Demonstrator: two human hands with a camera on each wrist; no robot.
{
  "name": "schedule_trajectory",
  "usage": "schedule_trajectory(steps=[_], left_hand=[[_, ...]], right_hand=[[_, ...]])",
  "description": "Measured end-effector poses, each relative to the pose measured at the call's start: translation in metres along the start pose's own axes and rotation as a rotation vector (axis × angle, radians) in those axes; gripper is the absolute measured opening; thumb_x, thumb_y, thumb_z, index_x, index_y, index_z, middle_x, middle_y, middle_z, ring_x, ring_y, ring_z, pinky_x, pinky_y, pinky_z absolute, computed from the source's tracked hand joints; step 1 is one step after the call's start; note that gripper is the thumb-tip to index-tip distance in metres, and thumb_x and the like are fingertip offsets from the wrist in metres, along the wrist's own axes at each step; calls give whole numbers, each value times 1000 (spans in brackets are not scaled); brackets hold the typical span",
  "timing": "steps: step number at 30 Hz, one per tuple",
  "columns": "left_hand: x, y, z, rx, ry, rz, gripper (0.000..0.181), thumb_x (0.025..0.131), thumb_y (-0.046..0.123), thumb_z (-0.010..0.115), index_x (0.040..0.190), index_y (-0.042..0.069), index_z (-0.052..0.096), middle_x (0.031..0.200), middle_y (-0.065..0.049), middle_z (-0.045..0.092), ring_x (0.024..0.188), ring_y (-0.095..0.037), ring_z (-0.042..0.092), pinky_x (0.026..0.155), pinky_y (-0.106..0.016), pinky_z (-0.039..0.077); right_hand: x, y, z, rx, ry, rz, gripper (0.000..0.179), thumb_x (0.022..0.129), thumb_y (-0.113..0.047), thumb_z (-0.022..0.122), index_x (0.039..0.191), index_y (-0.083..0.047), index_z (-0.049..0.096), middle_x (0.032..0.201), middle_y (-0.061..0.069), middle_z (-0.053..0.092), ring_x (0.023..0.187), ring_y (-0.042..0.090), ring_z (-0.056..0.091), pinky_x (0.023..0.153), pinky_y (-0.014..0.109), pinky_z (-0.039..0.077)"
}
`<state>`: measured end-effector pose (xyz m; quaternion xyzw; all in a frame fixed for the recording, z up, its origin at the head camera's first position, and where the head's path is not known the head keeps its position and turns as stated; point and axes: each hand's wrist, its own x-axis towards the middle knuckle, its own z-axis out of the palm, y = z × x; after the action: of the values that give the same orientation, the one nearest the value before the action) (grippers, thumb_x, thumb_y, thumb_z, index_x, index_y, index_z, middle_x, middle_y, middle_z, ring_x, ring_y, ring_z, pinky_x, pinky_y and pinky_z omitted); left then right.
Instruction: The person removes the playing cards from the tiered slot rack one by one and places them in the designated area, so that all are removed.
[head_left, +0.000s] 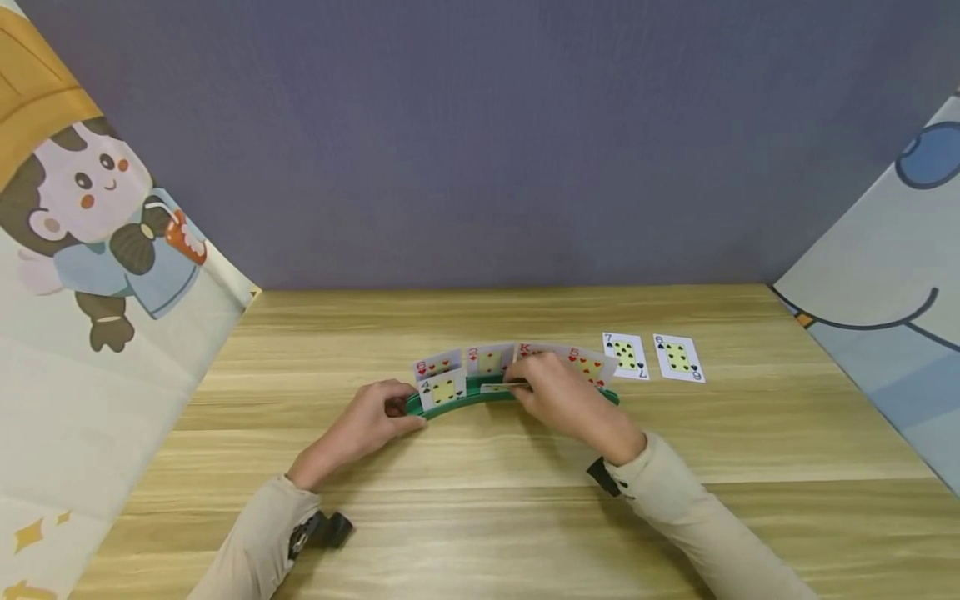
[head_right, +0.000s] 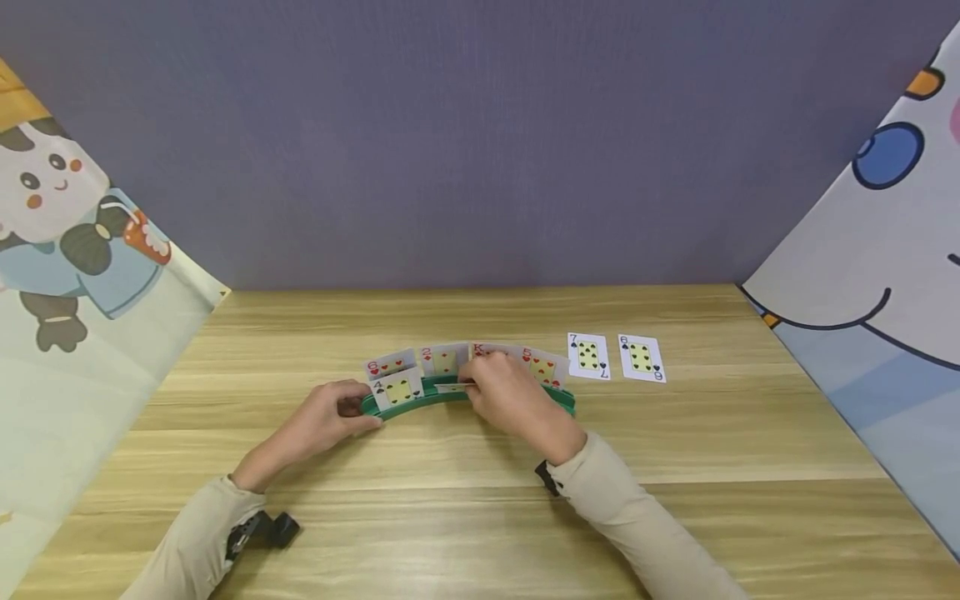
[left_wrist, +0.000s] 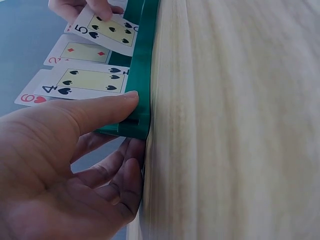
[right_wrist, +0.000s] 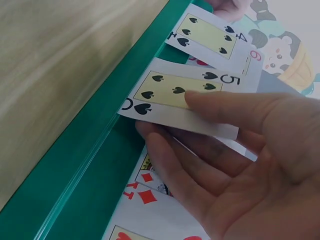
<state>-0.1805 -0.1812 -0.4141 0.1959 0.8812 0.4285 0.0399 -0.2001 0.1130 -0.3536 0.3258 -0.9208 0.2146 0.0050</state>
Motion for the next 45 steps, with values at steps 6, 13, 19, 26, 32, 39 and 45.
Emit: schedule_trajectory(steps=[6,13,19,26,32,39,45], left_hand=[[0,-2,0,3,-5,8,24,85,10,79,106,-1,72,97,-10,67,80,-13,63,68,-23,56],[1,-4,0,-7,1,13,24,85,10,80,105,0,72,96,-10,66,80,-13,63,68,-23,56],[0,-5,0,3,2,10,24,85,11,80,105,0,72,96,-9,66,80,-13,62,68,-23,56],[0,-5,0,20,7,19,24,85,11,80,105,0,72,95,-8,66,79,-13,62,68,-23,56],[0,-2,0,11,-2,20,25,85,11,79,106,0,72,96,-9,66,80,-13,63,68,-23,56],[1,-2,-2,19,-7,23,24,86,12,79,105,0,72,96,-8,66,79,-13,62,67,-23,55],[-1,-3,0,17,-6,17,24,86,11,79,106,1,72,95,-8,66,79,-13,62,67,-23,55]], right_hand=[[0,6,-3,98,-13,-5,17,91,-3,71,106,-7,77,108,7,73,90,14,69,75,28,57],[2,6,-6,86,15,32,19,92,-3,69,109,-6,77,108,9,73,78,8,65,69,25,55],[0,2,-10,78,19,26,19,92,-3,69,109,-5,76,104,10,73,61,2,55,59,22,49],[-2,-3,-18,83,64,-6,15,92,-2,67,102,-6,77,89,6,72,50,3,43,52,21,44],[-4,-6,-25,93,88,4,16,92,-2,68,104,-6,76,90,8,74,45,3,39,44,19,37],[-7,-10,-31,117,92,5,12,91,-4,69,102,-4,74,76,2,68,46,5,46,43,20,42],[-16,-10,-38,121,127,3,26,89,-6,70,114,1,71,77,2,68,49,4,50,41,21,44]])
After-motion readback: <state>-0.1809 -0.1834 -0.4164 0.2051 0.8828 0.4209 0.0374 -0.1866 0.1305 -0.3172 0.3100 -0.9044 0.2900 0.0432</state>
